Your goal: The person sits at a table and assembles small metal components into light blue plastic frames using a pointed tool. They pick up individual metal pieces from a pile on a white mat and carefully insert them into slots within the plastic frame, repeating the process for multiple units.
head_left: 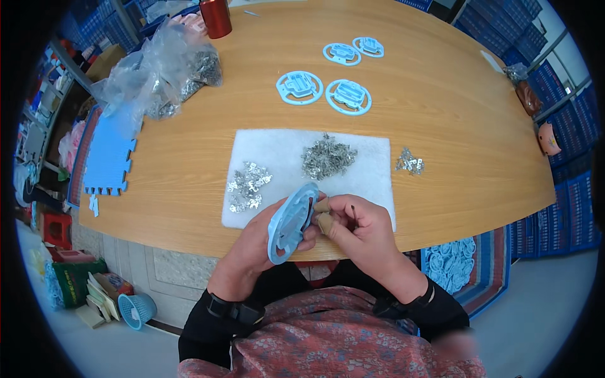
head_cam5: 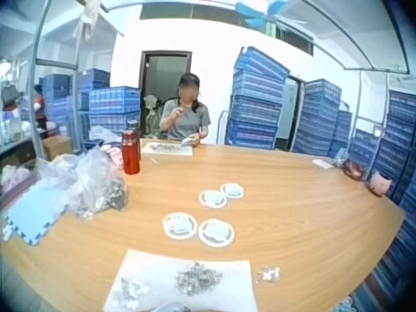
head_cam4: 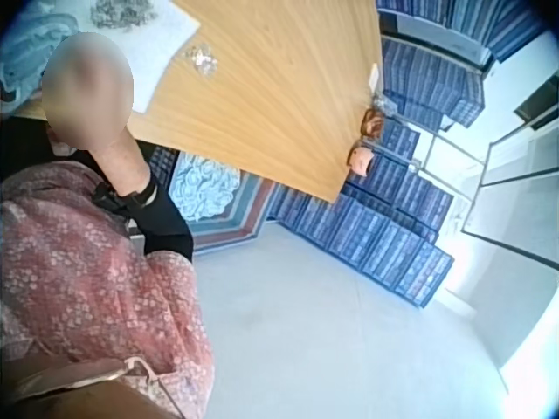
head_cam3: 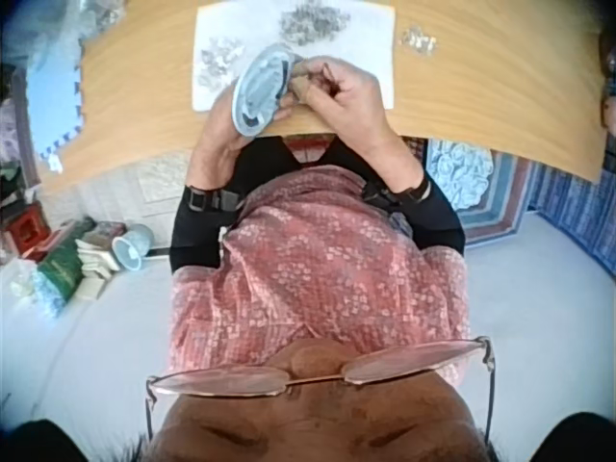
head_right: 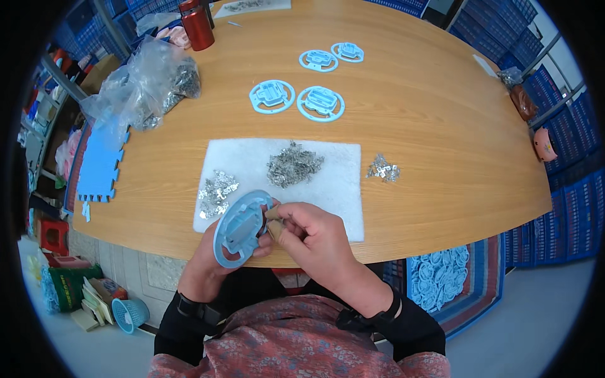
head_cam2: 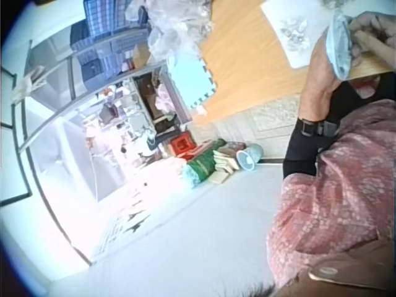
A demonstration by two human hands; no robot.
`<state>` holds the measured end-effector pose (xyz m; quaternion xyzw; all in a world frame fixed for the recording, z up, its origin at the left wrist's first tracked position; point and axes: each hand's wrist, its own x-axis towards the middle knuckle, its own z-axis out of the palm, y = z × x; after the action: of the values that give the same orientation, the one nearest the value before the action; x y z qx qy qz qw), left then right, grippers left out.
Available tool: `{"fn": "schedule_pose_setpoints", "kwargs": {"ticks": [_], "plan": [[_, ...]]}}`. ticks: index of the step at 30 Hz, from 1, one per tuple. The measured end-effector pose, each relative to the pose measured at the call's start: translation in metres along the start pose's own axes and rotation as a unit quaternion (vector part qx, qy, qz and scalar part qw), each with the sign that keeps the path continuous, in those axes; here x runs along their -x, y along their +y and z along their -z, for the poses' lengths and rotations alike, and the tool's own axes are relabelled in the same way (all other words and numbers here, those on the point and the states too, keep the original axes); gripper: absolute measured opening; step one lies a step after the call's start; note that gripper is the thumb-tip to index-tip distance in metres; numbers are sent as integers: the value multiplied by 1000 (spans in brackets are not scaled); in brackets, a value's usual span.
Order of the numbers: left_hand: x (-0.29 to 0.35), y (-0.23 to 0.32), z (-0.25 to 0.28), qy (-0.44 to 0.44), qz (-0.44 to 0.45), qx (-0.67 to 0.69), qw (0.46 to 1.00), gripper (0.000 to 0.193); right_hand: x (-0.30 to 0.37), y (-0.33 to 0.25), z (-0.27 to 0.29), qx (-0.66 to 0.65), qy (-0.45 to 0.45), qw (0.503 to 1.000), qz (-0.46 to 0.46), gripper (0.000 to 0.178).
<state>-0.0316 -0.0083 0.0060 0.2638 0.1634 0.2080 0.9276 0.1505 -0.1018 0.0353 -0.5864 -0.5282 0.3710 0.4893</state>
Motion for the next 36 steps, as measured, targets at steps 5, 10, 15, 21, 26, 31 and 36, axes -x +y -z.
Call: {"fn": "schedule_pose_setpoints", "kwargs": {"ticks": [5, 10, 15, 21, 26, 31, 36], "plan": [[-1, 0, 1, -13, -29, -6, 999, 49, 2, -3, -9, 68, 16, 994, 80, 26], [-3, -2, -6, 57, -58, -88, 993, 51, 6, 0, -18, 237, -1, 943, 232, 39], [-13, -9, 11, 4, -62, 26, 998, 55, 8, -10, -19, 229, -11, 944, 236, 37], [-8, 0, -4, 6, -33, 84, 996, 53, 7, -15, -3, 134, 4, 979, 152, 26], [-15, 0, 0, -28, 1, 122, 992, 51, 6, -8, -1, 49, 65, 994, 73, 15], [-15, -1, -2, 15, -69, -35, 997, 63, 9, 6, 19, 33, 68, 996, -39, 14], [-16, 1, 0, 13, -50, -14, 999, 62, 12, 0, 16, 136, 43, 989, 29, 16]]}}
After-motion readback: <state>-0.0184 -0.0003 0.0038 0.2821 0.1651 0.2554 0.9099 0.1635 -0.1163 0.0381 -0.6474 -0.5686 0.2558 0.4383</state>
